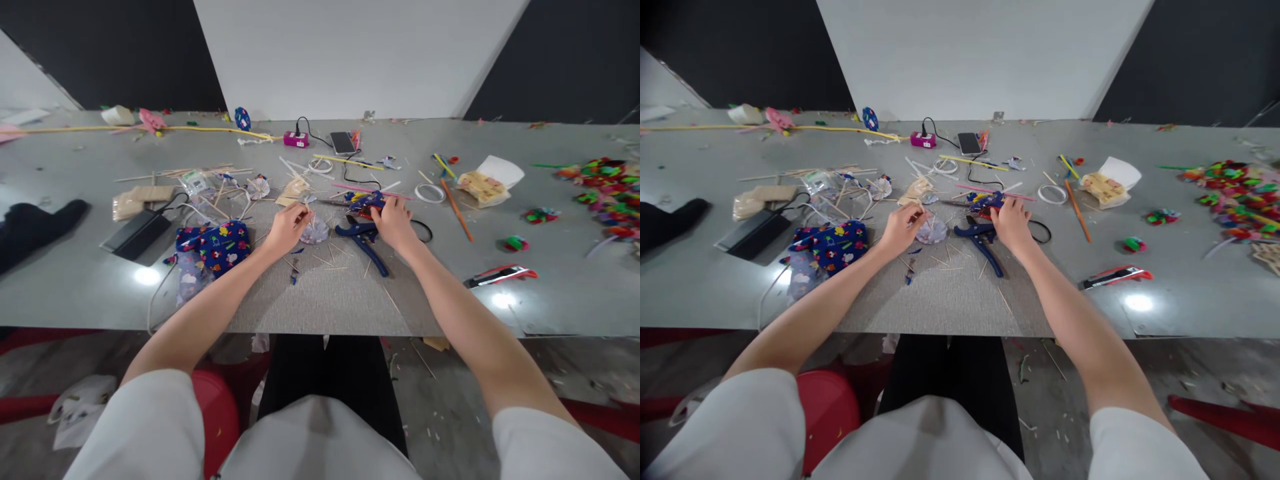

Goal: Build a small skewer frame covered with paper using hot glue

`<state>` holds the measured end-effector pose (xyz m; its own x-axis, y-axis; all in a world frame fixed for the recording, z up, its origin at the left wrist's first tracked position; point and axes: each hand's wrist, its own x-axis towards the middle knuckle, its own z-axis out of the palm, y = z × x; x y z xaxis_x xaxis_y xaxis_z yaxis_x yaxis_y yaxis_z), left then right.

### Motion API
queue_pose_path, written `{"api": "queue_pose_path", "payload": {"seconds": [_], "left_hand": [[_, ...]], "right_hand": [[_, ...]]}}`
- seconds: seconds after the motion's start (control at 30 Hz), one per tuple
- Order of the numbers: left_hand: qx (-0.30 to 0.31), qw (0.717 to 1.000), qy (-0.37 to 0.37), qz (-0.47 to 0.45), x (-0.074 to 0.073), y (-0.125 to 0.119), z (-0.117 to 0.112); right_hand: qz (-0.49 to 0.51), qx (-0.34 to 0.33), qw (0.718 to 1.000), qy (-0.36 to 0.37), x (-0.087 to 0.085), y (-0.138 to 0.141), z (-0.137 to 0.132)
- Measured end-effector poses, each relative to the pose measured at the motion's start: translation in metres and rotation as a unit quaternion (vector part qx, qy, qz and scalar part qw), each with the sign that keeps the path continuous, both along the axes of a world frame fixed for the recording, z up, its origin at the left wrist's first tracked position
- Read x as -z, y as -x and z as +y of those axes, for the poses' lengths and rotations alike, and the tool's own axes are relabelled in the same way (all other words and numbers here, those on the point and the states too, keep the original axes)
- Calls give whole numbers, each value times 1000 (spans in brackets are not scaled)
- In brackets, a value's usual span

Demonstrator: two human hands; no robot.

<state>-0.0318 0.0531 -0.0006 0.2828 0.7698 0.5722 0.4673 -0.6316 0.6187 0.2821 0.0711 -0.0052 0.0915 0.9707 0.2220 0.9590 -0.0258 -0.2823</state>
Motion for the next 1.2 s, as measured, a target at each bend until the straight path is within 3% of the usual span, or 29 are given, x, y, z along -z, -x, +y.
{"api": "queue_pose_path", "payload": {"seconds": [0.73,0.9,1.2], "left_hand": [[-7,1000,15,12,-1,0,-2],[-6,999,33,-3,-3,0,-3],[-11,999,31,-4,-4,0,-3]], "right_hand": [[70,15,997,-34,2,-11,15],[90,-25,990,-104,-3,-9,7],[79,-154,982,-79,-33,16,-28]]}}
